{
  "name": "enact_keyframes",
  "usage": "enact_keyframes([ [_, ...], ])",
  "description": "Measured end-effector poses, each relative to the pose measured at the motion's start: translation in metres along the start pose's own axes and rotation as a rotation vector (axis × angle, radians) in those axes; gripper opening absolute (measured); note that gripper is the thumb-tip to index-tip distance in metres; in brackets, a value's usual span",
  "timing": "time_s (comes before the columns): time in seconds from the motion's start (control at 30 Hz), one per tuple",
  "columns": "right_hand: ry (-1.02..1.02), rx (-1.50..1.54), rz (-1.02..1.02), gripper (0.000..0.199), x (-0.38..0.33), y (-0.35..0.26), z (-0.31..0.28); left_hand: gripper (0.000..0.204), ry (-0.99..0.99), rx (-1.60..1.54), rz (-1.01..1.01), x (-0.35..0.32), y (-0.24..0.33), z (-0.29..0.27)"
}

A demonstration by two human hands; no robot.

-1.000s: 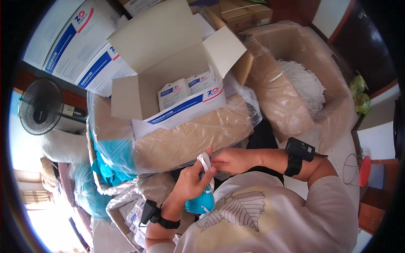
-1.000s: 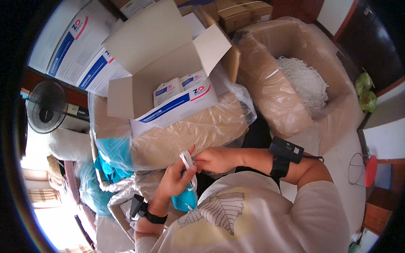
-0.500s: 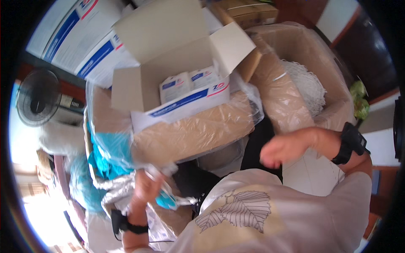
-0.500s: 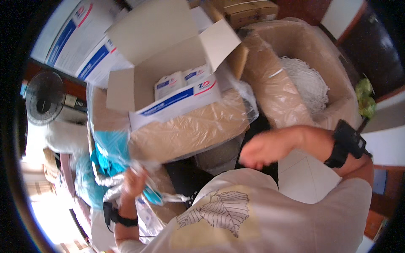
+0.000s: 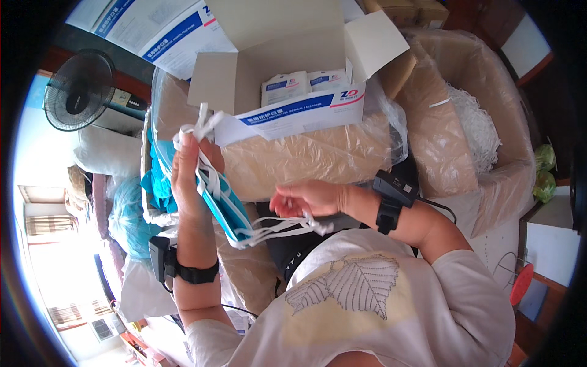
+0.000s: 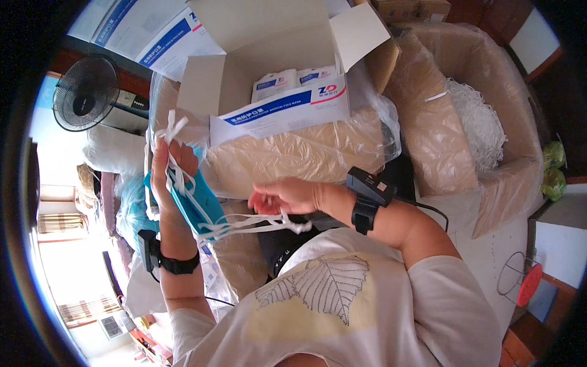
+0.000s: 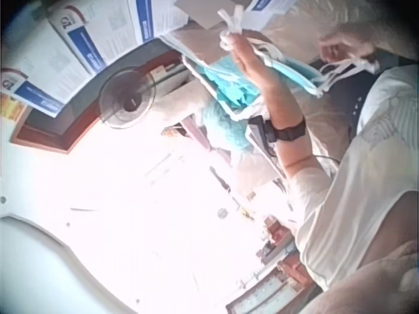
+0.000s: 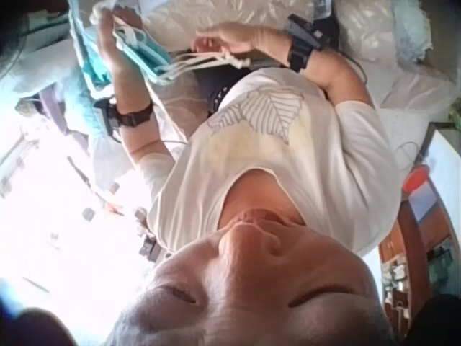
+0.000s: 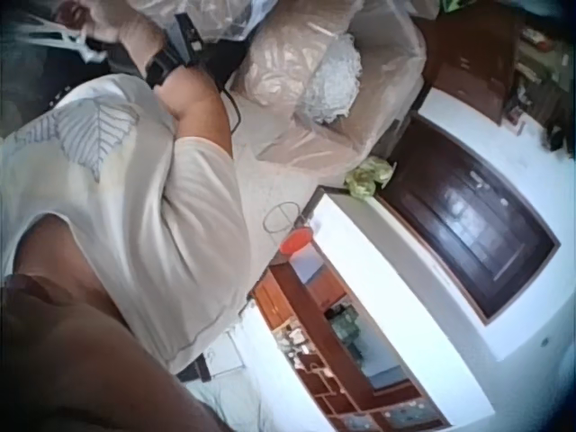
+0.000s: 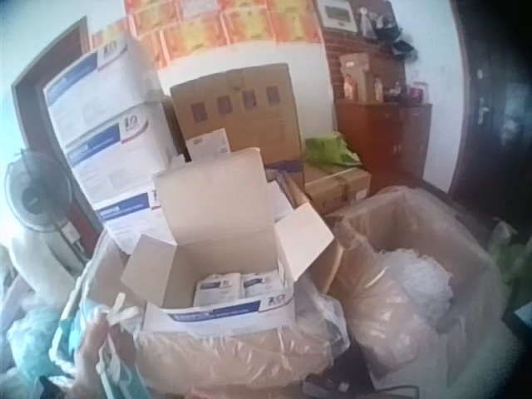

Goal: The person is seen taking masks out of small individual packages and putting them into a larger box.

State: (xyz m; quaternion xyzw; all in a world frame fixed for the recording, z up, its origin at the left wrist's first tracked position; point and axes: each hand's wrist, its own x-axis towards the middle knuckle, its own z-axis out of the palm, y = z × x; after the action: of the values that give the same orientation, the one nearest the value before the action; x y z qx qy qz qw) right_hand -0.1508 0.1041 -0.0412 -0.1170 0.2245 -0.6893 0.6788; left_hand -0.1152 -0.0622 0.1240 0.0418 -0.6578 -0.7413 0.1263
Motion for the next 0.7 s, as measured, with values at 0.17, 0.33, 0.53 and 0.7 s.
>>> enact_keyframes([
  [0.17, -0.216, 0.231, 0.309, 0.053, -0.04, 0.039, 0.015, 0.038, 0.171, 0.138, -0.019, 0.004, -0.005, -0.012],
  [0.33, -0.24, -0.097, 0.281, 0.046, -0.054, 0.045, 0.031, 0.037, 0.213, 0.161, -0.051, 0.004, -0.015, -0.04],
  [0.53, -0.265, -0.454, 0.378, 0.031, -0.055, 0.037, 0.047, 0.034, 0.352, 0.165, -0.024, 0.001, -0.012, -0.069],
  [0.7, 0.023, -0.807, 0.179, 0.03, -0.053, 0.036, 0.028, 0.028, 0.268, 1.068, 0.033, -0.022, -0.016, -0.107],
])
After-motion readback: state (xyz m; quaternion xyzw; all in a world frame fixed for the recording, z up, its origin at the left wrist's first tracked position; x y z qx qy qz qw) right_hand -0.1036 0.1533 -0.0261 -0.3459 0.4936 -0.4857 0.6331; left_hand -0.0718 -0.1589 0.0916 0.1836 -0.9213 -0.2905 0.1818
